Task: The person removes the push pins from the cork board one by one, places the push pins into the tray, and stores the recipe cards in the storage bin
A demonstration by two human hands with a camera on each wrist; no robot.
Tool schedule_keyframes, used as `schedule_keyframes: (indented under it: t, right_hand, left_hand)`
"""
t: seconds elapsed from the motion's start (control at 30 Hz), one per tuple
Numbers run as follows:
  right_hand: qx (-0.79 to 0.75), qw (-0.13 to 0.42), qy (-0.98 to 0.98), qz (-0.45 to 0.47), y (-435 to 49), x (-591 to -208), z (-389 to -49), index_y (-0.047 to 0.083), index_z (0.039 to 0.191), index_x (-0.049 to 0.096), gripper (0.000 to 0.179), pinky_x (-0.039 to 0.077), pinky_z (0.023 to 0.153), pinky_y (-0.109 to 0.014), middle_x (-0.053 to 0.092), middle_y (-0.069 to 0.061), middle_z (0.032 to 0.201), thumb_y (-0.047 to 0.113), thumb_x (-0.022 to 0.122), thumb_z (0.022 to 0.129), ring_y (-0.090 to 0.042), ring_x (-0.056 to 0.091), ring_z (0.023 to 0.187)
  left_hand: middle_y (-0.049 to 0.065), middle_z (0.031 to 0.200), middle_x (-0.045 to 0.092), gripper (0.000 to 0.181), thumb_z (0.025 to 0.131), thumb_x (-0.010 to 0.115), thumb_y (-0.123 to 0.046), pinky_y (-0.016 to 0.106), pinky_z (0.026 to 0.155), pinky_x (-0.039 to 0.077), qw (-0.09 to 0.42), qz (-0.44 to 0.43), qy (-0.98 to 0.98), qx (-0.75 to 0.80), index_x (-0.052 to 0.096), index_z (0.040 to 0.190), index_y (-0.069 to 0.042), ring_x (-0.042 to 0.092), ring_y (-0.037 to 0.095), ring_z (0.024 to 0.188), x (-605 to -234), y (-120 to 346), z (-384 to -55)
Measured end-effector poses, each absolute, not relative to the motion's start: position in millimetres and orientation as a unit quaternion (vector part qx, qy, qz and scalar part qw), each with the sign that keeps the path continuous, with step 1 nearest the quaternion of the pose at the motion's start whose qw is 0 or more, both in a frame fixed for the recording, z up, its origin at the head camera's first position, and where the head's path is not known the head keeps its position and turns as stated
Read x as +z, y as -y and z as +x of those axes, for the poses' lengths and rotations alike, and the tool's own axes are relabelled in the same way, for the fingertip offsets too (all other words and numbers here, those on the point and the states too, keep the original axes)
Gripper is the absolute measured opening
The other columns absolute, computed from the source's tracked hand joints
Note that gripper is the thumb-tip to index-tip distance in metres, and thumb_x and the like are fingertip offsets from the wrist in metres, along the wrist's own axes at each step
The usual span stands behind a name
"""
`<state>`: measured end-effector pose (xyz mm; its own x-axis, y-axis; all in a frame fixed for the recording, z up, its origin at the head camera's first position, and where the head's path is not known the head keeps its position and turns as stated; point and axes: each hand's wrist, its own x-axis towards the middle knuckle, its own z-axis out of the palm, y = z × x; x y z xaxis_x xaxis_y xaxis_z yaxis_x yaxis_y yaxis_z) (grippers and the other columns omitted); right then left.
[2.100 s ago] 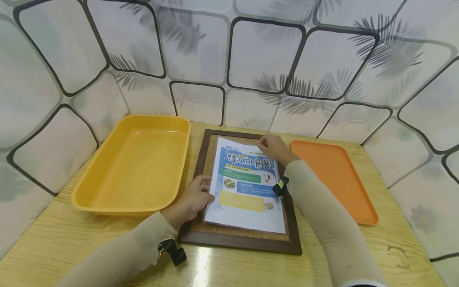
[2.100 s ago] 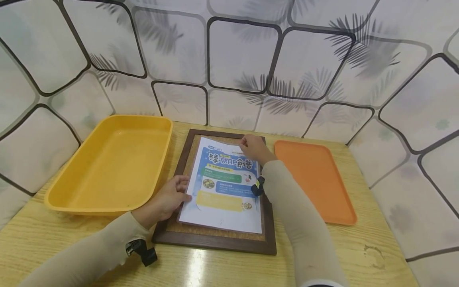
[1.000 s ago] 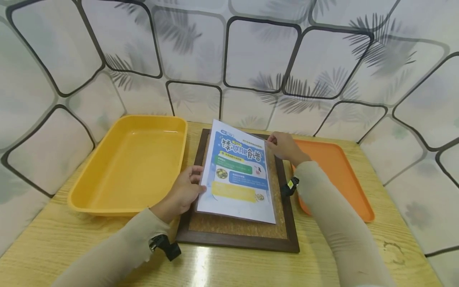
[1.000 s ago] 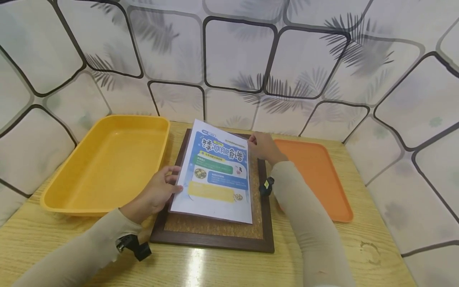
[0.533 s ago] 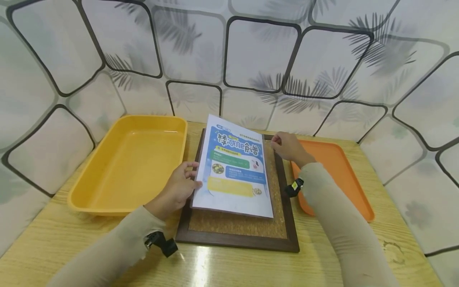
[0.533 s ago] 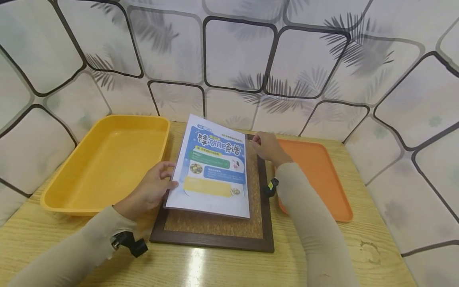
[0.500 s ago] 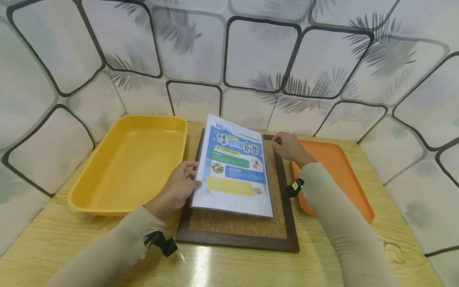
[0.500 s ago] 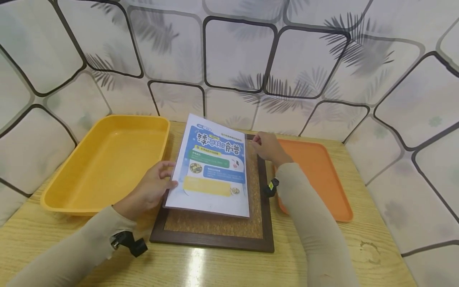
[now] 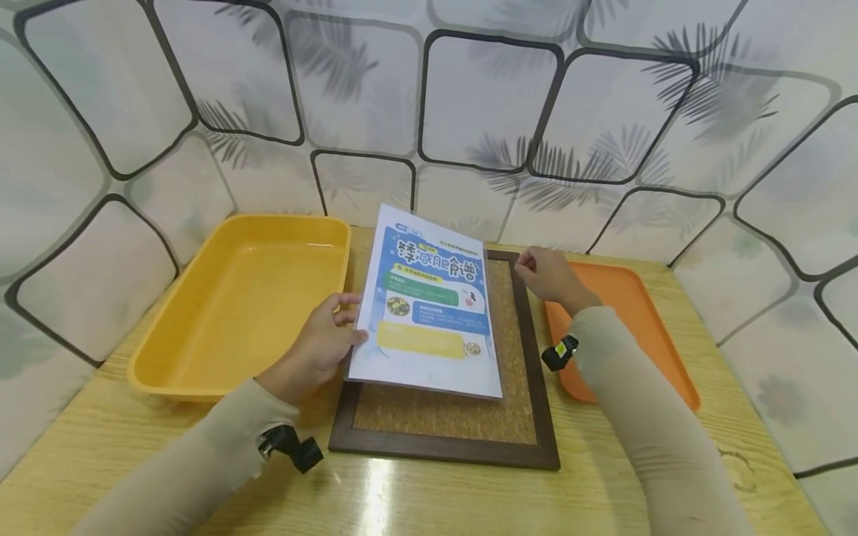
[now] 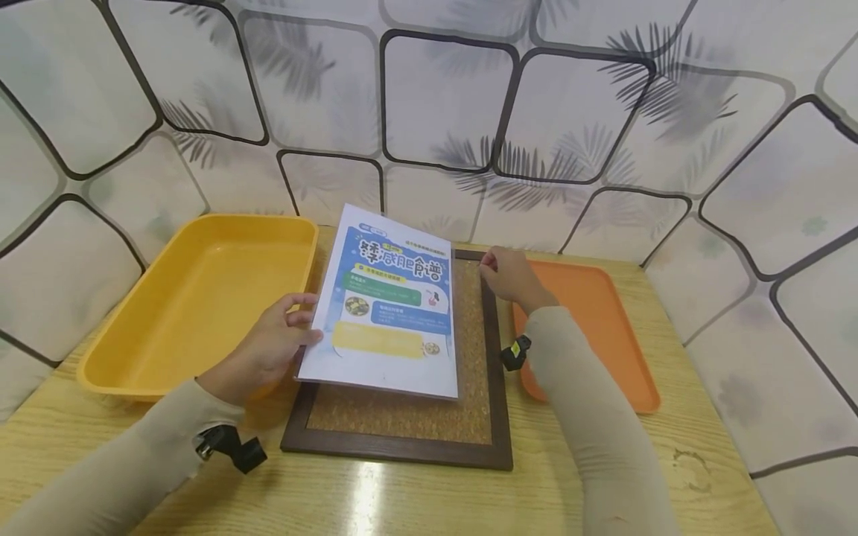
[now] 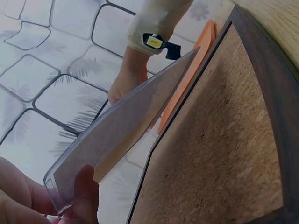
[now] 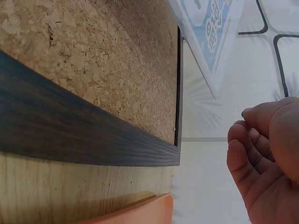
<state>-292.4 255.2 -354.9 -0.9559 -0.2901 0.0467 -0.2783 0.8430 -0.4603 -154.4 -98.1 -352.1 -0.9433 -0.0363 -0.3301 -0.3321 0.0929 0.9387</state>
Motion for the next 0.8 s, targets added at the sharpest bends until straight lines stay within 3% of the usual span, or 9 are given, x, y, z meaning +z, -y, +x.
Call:
schedule_keyframes:
  t: [0.3, 0.53, 0.8]
  right_hand:
    - [-0.231, 0.004, -0.961, -0.150, -261.1, -350.8, -289.7, -0.002, 0.102, 0.059, 0.022, 0.048, 0.076, -0.044, 0.063, -0.015, 0.095, 0.018, 0.050, 0.098, -0.029, 0.058, 0.086]
    - [-0.228, -0.004, -0.962, -0.153, -269.5, -351.6, -288.8, 0.000, 0.097, 0.061, 0.020, 0.047, 0.067, -0.040, 0.065, -0.011, 0.087, 0.016, 0.050, 0.098, -0.024, 0.059, 0.073]
    - [-0.230, -0.004, -0.963, -0.141, -275.8, -348.6, -284.0, 0.000, 0.097, 0.061, 0.020, 0.047, 0.065, -0.039, 0.065, -0.013, 0.088, 0.016, 0.050, 0.095, -0.025, 0.057, 0.072]
  left_hand:
    - [0.016, 0.122, 0.051, 0.058, 0.092, 0.054, 0.013, 0.031, 0.078, 0.052, 0.111, -0.134, -0.730, 0.660, 0.038, 0.142, -0.012, 0.054, 0.029, 0.105, -344.0, 106.3, -156.2]
    - [0.016, 0.127, 0.047, 0.060, 0.093, 0.053, 0.011, 0.036, 0.076, 0.055, 0.119, -0.129, -0.724, 0.667, 0.035, 0.144, -0.014, 0.055, 0.031, 0.106, -339.2, 115.8, -157.6]
    - [0.016, 0.133, 0.046, 0.061, 0.095, 0.053, 0.008, 0.038, 0.074, 0.056, 0.121, -0.133, -0.719, 0.671, 0.032, 0.147, -0.016, 0.055, 0.033, 0.108, -334.5, 123.9, -157.9]
